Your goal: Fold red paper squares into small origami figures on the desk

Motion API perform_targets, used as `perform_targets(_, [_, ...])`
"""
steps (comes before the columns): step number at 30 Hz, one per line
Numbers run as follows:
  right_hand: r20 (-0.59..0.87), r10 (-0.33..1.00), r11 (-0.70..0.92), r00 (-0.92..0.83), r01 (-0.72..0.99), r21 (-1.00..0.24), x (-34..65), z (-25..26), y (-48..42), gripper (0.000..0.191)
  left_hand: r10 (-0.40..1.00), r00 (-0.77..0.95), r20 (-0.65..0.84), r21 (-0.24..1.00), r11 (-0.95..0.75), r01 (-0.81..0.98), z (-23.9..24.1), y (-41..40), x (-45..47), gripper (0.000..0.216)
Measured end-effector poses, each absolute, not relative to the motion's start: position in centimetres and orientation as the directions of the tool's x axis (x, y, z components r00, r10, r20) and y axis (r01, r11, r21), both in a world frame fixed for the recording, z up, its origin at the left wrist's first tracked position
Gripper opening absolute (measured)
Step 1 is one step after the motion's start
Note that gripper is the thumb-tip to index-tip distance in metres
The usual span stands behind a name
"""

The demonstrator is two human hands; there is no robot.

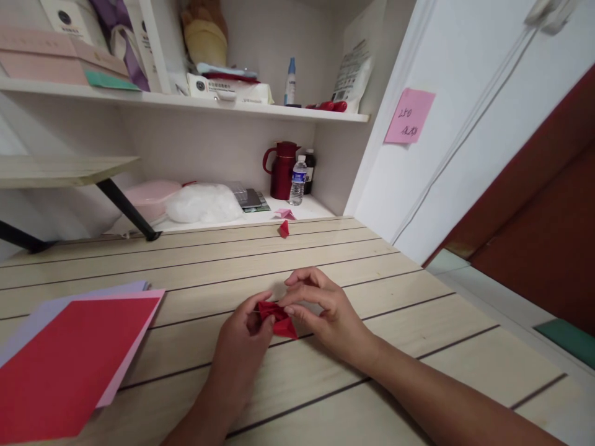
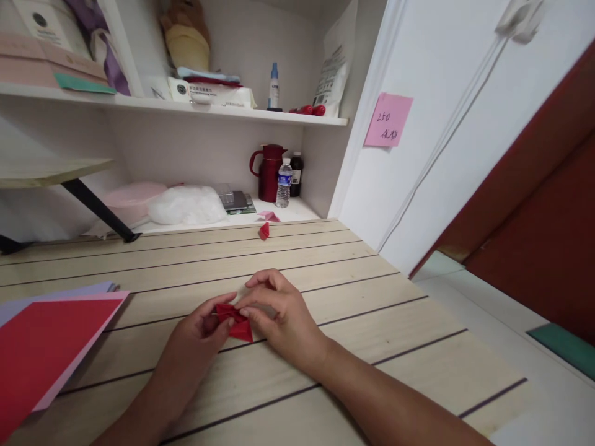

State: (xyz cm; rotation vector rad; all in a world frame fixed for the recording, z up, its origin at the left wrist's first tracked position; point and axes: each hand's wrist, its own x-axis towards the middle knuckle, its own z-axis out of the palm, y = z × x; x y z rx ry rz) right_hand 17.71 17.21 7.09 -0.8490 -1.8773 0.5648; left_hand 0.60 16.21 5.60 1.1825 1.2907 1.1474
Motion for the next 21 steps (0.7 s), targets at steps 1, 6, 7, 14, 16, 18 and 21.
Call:
perform_targets(1, [0.577, 0.763, 0.646, -0.292, 0.314, -0.695, 17.7, 7.1, 17.2, 0.019, 0.998, -0.017, -0.066, 0.997, 0.067, 0.045, 5.5, 16.3, 0.6, 0.053])
perform_targets(6, [0.549, 0.793, 0.609, -0.264, 0.312, -0.730, 17.2, 6.7, 17.3, 0.015, 1.000, 0.005, -0.011, 0.998, 0.010, 0.070, 3.9, 16.7, 0.6, 0.050])
perform_targets(7, [0.550, 0.793, 0.609, -0.260, 0.312, -0.730, 17.1, 6.6, 17.3, 0.015, 1.000, 0.018, 0.015, 0.998, -0.016, 0.053, 3.4, 16.8, 0.6, 0.049])
perform_targets(14, [0.608, 0.749, 0.662, -0.264, 0.336, -0.670, 16.9, 6.6, 17.1, 0.020, 0.999, 0.000, 0.033, 0.997, -0.033, 0.071, 3.1, 16.9, 0.7, 0.047])
perform_targets(16, [0.618, 0.735, 0.678, -0.279, 0.342, -0.651, 16.9, 6.7, 17.0, 0.021, 1.000, -0.003, 0.015, 0.998, -0.015, 0.059, 3.3, 16.8, 0.8, 0.047])
perform_targets(18, [0.611, 0.729, 0.684, -0.309, 0.357, -0.636, 16.9, 6.6, 16.9, 0.020, 1.000, -0.006, 0.005, 0.998, -0.005, 0.057, 3.3, 16.8, 0.8, 0.048])
perform_targets(21, [0.594, 0.738, 0.674, -0.321, 0.395, -0.624, 16.9, 6.5, 17.1, 0.016, 1.000, -0.020, -0.003, 0.997, 0.005, 0.071, 3.3, 16.7, 0.9, 0.047])
